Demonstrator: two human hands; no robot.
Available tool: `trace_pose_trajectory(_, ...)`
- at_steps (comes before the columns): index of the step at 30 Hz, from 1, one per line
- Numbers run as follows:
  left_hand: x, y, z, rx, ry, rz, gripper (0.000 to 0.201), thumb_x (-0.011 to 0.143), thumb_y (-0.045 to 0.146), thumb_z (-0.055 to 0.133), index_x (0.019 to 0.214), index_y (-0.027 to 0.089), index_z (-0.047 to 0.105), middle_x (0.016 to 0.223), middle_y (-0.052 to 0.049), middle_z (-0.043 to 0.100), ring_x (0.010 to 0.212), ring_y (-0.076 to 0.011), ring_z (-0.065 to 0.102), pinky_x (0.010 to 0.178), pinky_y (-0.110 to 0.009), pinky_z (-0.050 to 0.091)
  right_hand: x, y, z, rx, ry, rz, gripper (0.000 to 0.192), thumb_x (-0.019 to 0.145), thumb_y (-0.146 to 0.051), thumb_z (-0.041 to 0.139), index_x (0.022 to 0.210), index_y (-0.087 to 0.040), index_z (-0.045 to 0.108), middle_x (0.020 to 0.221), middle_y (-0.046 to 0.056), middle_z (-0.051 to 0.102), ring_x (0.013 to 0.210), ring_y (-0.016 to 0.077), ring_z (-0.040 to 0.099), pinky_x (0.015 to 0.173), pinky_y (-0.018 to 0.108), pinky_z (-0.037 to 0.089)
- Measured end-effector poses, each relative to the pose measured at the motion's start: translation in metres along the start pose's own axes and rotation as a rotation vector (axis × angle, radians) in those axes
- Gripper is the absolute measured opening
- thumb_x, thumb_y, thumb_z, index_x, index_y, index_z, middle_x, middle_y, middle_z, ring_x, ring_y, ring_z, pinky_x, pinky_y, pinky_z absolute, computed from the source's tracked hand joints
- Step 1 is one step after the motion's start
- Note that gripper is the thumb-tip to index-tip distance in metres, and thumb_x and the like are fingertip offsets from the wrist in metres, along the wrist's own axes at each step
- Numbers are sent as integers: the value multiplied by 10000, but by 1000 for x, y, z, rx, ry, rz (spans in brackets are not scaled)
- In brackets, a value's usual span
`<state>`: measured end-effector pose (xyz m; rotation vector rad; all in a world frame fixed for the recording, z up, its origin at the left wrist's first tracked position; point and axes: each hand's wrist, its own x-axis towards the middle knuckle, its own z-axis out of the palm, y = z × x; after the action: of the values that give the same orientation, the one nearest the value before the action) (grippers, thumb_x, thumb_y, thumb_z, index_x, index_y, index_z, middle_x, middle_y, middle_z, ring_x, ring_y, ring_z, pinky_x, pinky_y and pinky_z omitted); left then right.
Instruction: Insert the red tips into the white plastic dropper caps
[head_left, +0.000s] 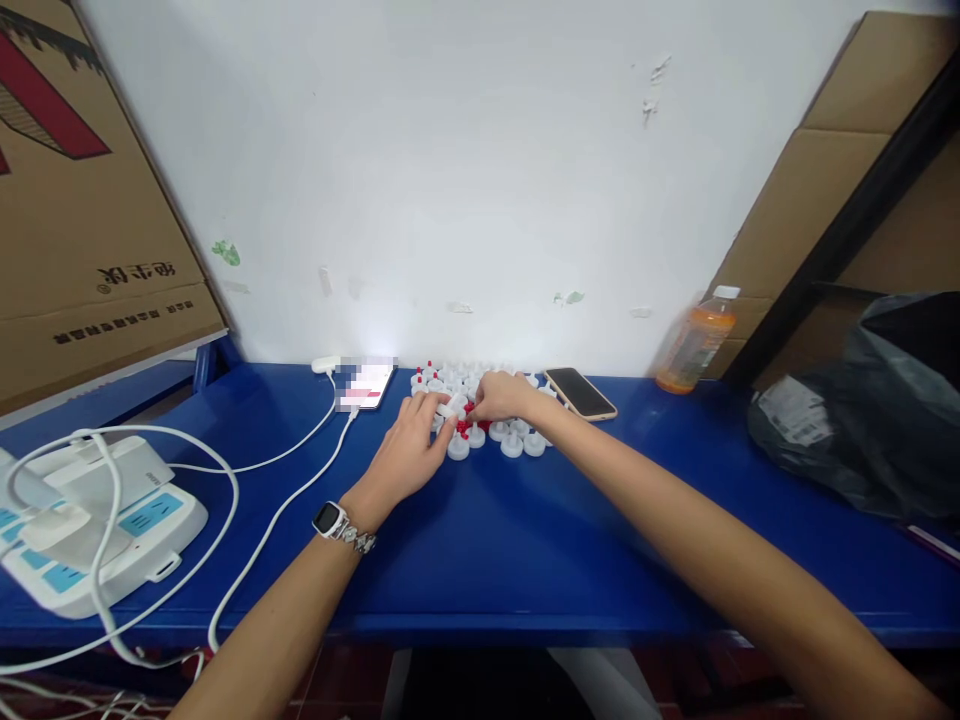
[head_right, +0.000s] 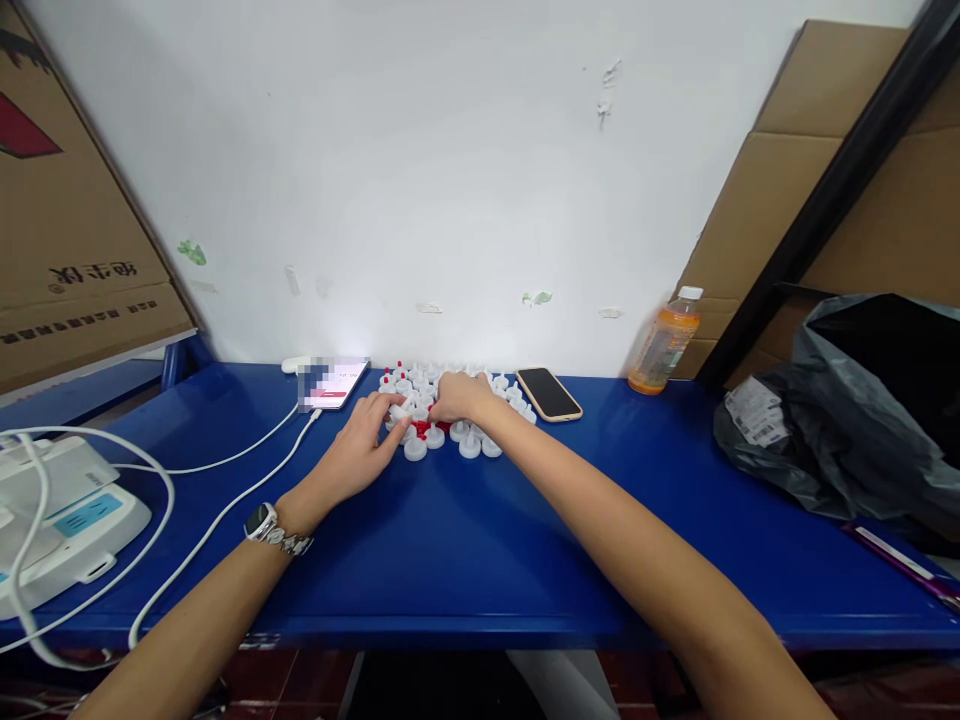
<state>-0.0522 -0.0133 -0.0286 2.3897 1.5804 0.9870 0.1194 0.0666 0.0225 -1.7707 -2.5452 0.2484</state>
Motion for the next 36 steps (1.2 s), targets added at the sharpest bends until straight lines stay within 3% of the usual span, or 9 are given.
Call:
trace_pose_trajectory(8, 1, -2, 1, -3, 4, 11, 297, 1002, 411, 393, 1206, 226, 504, 1180, -84, 573, 1110, -255, 521, 922, -417, 470, 8, 3, 3, 45, -10, -27, 97, 667, -284, 738, 650, -195, 703, 742, 53, 736, 900, 258, 679, 1015, 449, 376)
trace_pose_trajectory(11, 1, -2, 1, -14, -4, 12, 309, 1006, 413, 385, 1227, 225, 492, 1194, -84, 570, 1136, -258, 513, 927, -420, 471, 0, 13, 1, 282, 109, -46, 84, 691, -270, 706, 687, -187, 696, 726, 41, 725, 786, 217, 672, 829, 350, 479)
trace_pose_trajectory(15, 1, -1, 2, -51, -8, 46, 316, 1006, 415, 392, 1225, 212, 491, 1213, -88, 568, 1162, -252, 507, 970, -420, 459, -21, 22, 7, 765, 251, -162, 98, 736, -263, 672, 754, -168, 654, 719, 32, 708, 657, 152, 640, 611, 248, 481)
trace_pose_trajectory(21, -1, 4, 2, -81, -30, 73, 342, 1009, 421, 382, 1262, 219, 493, 1228, -93, 563, 1206, -257, 485, 981, -417, 457, -45, 9, 33, 1153, 502, -186, 206, 743, -319, 688, 887, -174, 669, 760, 30, 705, 713, 159, 664, 704, 281, 530)
trace_pose_trajectory(25, -2, 7, 1, -103, -27, 94, 361, 1013, 442, 376, 1274, 223, 492, 1201, -91, 570, 1200, -247, 489, 963, -392, 472, -46, -6, 41, 1279, 593, -171, 218, 750, -391, 708, 811, -186, 671, 762, 39, 704, 692, 163, 651, 691, 291, 533)
trace_pose_trajectory(32, -3, 12, -3, -119, -38, 110, 372, 1021, 449, 360, 1291, 228, 487, 1184, -84, 570, 1164, -232, 514, 936, -367, 480, -47, -8, 42, 1238, 658, -156, 243, 758, -432, 709, 795, -203, 635, 756, 22, 679, 691, 155, 621, 678, 280, 517)
trace_pose_trajectory(36, -4, 15, -3, -136, -34, 119, 354, 1022, 435, 366, 1287, 229, 479, 1167, -79, 581, 1081, -216, 551, 935, -362, 471, -47, -6, 43, 1362, 628, -164, 252, 704, -417, 754, 723, -208, 614, 696, -5, 648, 651, 144, 599, 667, 281, 501)
